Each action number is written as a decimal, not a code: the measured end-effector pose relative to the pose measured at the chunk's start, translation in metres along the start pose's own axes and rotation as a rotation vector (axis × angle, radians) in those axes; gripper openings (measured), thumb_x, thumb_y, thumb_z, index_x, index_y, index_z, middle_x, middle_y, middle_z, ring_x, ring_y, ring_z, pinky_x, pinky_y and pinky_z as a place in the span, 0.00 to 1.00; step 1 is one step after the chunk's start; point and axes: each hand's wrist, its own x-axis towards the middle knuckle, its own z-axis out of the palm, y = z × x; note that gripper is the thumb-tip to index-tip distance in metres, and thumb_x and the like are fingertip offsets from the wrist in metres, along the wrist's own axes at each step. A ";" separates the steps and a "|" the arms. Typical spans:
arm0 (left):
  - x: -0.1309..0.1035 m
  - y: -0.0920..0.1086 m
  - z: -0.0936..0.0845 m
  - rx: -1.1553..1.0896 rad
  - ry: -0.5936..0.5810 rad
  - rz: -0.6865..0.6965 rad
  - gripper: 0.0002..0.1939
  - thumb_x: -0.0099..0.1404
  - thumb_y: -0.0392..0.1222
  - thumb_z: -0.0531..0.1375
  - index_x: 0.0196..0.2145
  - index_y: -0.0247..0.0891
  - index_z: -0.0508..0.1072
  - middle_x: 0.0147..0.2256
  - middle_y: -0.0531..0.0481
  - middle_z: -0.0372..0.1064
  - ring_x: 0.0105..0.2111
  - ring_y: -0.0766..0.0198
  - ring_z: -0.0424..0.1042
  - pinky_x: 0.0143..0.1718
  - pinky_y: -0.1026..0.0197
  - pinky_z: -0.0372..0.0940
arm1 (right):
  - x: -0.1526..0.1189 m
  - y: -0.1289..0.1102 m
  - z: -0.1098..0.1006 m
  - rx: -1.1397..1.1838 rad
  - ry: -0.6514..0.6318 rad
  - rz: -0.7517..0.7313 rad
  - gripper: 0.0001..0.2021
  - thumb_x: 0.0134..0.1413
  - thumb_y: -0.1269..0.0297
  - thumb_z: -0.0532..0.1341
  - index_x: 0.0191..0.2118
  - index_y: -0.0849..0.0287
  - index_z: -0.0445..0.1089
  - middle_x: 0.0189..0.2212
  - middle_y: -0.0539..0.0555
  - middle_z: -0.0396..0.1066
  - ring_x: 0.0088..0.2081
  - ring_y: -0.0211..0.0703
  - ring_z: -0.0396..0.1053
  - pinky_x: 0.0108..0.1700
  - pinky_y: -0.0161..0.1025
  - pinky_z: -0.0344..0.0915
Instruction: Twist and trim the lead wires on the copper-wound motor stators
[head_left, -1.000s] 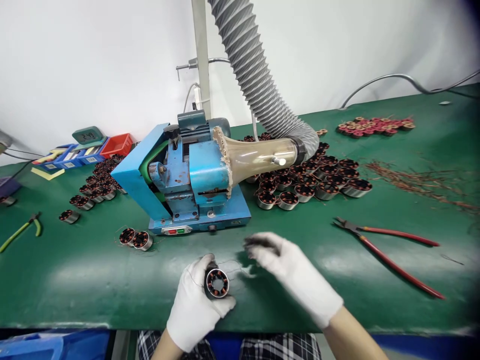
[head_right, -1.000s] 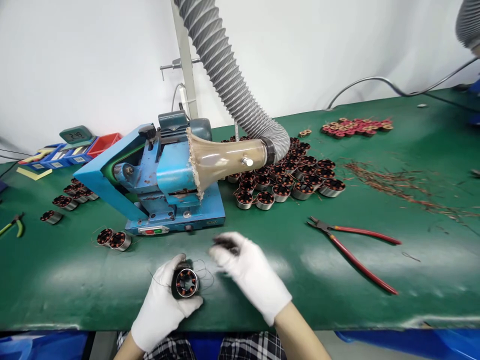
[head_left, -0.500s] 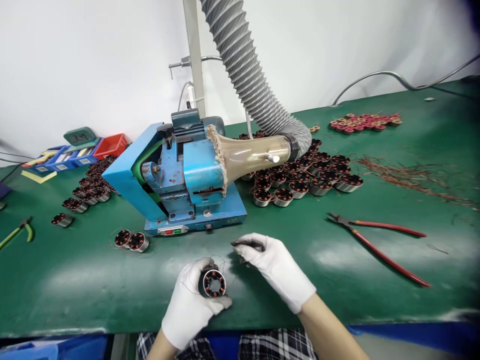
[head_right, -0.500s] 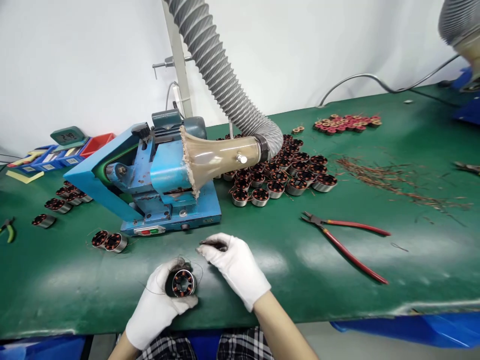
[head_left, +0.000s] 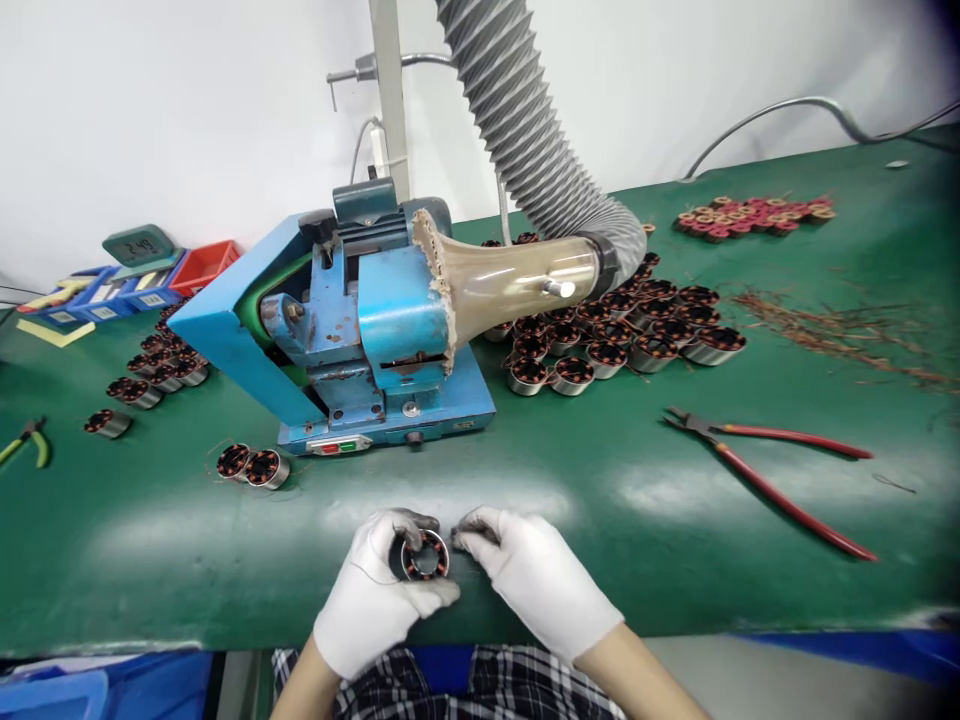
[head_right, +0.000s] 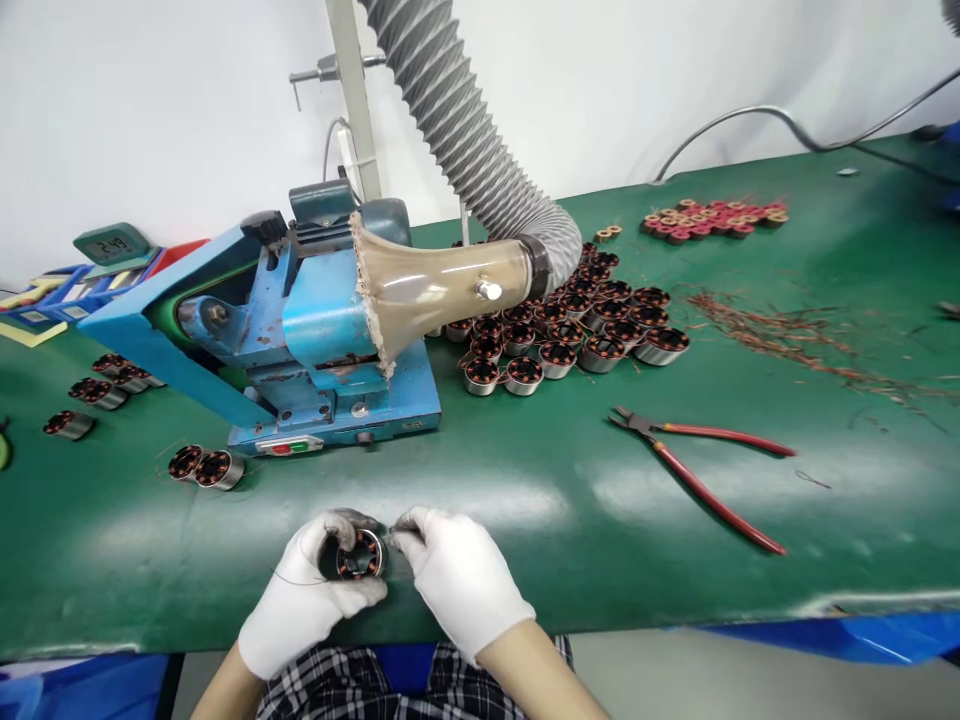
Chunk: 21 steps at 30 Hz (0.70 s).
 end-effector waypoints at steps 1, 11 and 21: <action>0.000 -0.001 0.000 0.003 0.000 -0.003 0.17 0.43 0.33 0.66 0.30 0.40 0.64 0.36 0.51 0.67 0.36 0.62 0.68 0.40 0.60 0.63 | 0.003 0.001 0.001 -0.080 0.028 -0.013 0.10 0.53 0.67 0.54 0.31 0.55 0.73 0.28 0.52 0.75 0.30 0.44 0.70 0.33 0.37 0.61; -0.004 -0.013 -0.005 0.345 0.063 0.225 0.39 0.36 0.39 0.68 0.48 0.38 0.61 0.49 0.39 0.64 0.50 0.48 0.64 0.50 0.44 0.62 | 0.006 0.006 -0.018 -0.093 0.166 -0.160 0.10 0.52 0.66 0.58 0.41 0.57 0.69 0.42 0.55 0.71 0.43 0.44 0.68 0.46 0.39 0.62; -0.005 -0.006 -0.009 0.402 0.032 0.427 0.28 0.36 0.37 0.67 0.40 0.41 0.68 0.42 0.43 0.72 0.48 0.48 0.68 0.50 0.43 0.63 | -0.021 -0.006 0.002 -0.407 -0.036 -0.542 0.10 0.54 0.74 0.55 0.42 0.60 0.67 0.30 0.54 0.70 0.31 0.45 0.67 0.35 0.40 0.62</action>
